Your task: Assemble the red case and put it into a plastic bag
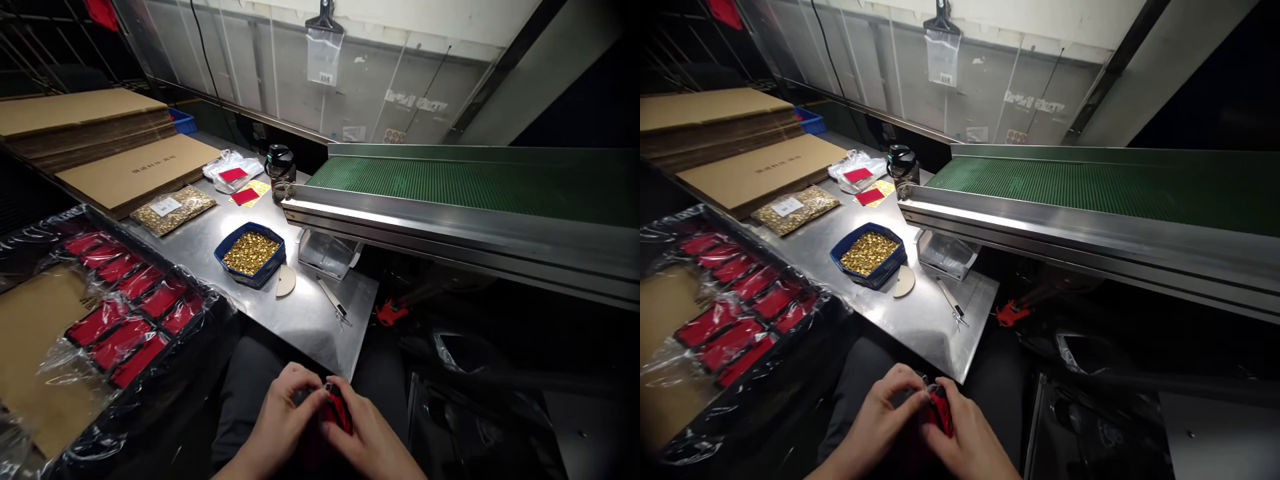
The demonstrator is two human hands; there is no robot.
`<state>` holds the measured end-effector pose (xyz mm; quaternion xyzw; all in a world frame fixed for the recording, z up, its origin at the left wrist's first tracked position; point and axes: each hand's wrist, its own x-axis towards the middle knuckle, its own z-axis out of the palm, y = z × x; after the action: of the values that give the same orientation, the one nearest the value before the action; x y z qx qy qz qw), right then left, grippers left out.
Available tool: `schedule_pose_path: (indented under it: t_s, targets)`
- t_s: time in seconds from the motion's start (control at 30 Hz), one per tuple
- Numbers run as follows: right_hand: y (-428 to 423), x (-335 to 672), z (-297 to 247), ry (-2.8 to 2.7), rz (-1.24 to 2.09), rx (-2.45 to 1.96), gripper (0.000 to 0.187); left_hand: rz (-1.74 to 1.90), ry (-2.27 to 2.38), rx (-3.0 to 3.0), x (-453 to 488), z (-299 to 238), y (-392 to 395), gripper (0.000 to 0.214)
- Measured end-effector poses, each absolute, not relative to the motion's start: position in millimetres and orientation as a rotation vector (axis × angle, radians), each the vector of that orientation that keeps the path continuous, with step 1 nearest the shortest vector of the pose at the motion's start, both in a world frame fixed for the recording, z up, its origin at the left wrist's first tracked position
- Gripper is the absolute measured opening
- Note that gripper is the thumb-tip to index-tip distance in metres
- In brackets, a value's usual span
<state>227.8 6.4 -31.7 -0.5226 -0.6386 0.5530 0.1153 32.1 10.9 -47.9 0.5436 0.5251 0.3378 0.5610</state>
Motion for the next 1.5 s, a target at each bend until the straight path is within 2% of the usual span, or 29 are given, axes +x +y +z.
schedule_pose_path:
  t_s: [0.1,0.2,0.3,0.47,0.53,0.67,0.77,0.87,0.97,1.2,1.3,1.4,1.5]
  targets:
    - [12.2,231.7,-25.6,-1.856,1.755,-1.417,0.047,0.711,1.084,1.213,26.6,-56.0,6.3,0.023]
    - [15.6,235.3,-38.5,-1.764,1.879,-1.260,0.033,0.575,0.886,1.232,19.1,-64.3,-2.8,0.038]
    - [11.6,244.2,-62.8,-1.545,2.021,-1.168,0.043,0.584,0.901,1.144,12.9,-79.2,-10.2,0.045]
    - [-9.5,251.2,-92.7,-1.533,1.728,-1.521,0.039,0.694,0.966,0.712,4.2,-109.1,-22.0,0.051]
    - [-16.0,244.2,-93.9,-1.592,1.756,-1.488,0.036,0.722,0.985,0.648,0.7,-114.9,-25.8,0.053]
    - [-17.5,226.5,-83.2,-1.606,1.638,-1.437,0.011,0.703,0.958,0.652,-5.9,-115.8,-26.6,0.052]
    - [-14.3,220.0,-73.4,-1.660,1.568,-1.411,0.007,0.682,0.951,0.669,-9.6,-113.6,-24.5,0.055]
    - [-14.0,215.4,-69.5,-1.680,1.561,-1.438,0.014,0.686,0.959,0.650,-11.0,-112.2,-24.1,0.056]
    - [-17.1,210.7,-72.3,-1.693,1.585,-1.428,0.010,0.723,0.949,0.571,-11.4,-112.9,-24.9,0.056]
    - [-21.2,216.7,-55.4,-1.748,1.537,-1.432,0.030,0.826,0.746,0.355,-17.7,-111.4,-22.5,0.046]
    - [-15.8,217.9,-28.7,-2.078,1.380,-1.284,0.023,0.807,0.643,0.525,-21.5,-97.1,-16.3,0.033]
    - [-5.1,213.0,-4.9,-2.434,0.991,-1.053,0.018,0.795,0.630,0.740,-21.8,-78.2,-5.1,0.027]
    - [7.8,209.3,12.8,-2.496,0.627,-0.875,0.023,0.850,0.689,0.864,-17.3,-63.3,9.7,0.022]
